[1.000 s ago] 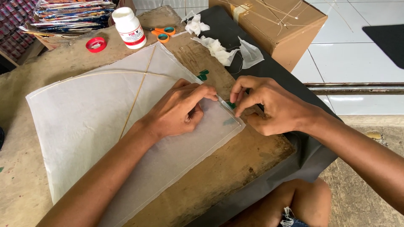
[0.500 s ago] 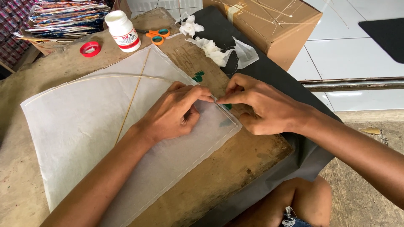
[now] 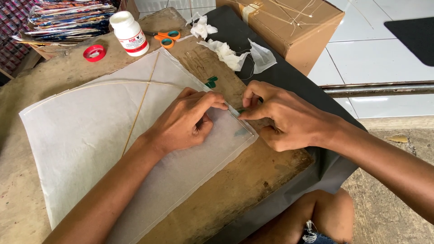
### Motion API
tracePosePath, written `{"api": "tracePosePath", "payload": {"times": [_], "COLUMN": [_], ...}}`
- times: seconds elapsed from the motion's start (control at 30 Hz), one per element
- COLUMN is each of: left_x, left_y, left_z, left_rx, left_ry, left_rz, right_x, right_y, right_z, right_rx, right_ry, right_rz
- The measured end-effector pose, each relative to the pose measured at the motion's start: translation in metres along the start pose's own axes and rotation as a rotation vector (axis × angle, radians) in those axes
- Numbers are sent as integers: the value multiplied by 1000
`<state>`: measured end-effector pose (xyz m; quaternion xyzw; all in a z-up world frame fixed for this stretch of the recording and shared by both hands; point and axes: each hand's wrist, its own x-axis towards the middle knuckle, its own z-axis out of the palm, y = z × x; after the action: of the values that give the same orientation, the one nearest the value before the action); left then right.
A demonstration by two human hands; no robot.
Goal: Assembling a kite by cutting paper, applying glue, and folding the paper over a bamboo frame.
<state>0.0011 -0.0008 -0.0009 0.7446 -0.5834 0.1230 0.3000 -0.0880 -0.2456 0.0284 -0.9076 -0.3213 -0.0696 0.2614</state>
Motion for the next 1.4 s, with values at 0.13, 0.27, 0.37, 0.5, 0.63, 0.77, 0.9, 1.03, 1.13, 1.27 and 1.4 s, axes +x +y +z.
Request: {"api": "tracePosePath", "payload": {"times": [0.13,0.27,0.37,0.5,0.63,0.77,0.9,1.03,1.13,1.27,1.4], "left_x": [0,-4,-6,-6,-6,-6,-6,-6,-6,-6,-6], "left_y": [1,-5,-9,-10,-11,-11,-11,-11,-11,-11,-11], "left_z": [-1,4,5,6,6,7,7,7,7,7,7], "left_rx": [-5,21,46,46,50,52,45,49,46,44,36], "left_ry": [6,10,11,10,12,12,8,10,14,14,13], "left_rz": [-8,34,69,70,71,72,64,68,75,70,64], "right_x": [-6,-14,-15,-18,-14,-13,-13,-15,-15,-15,-13], "right_y": [1,4,0,0,-4,-6,-8,-4,-2,-4,-6], "right_z": [0,0,-2,-2,-2,-4,-4,-2,-1,-2,-3], "right_rx": [-7,-15,-34,-28,15,36,74,120,89,62,107], "right_ry": [-13,1,-15,-10,23,39,40,67,93,31,13], "right_rz": [10,-79,-142,-185,-248,-301,-317,-277,-262,-236,-235]}}
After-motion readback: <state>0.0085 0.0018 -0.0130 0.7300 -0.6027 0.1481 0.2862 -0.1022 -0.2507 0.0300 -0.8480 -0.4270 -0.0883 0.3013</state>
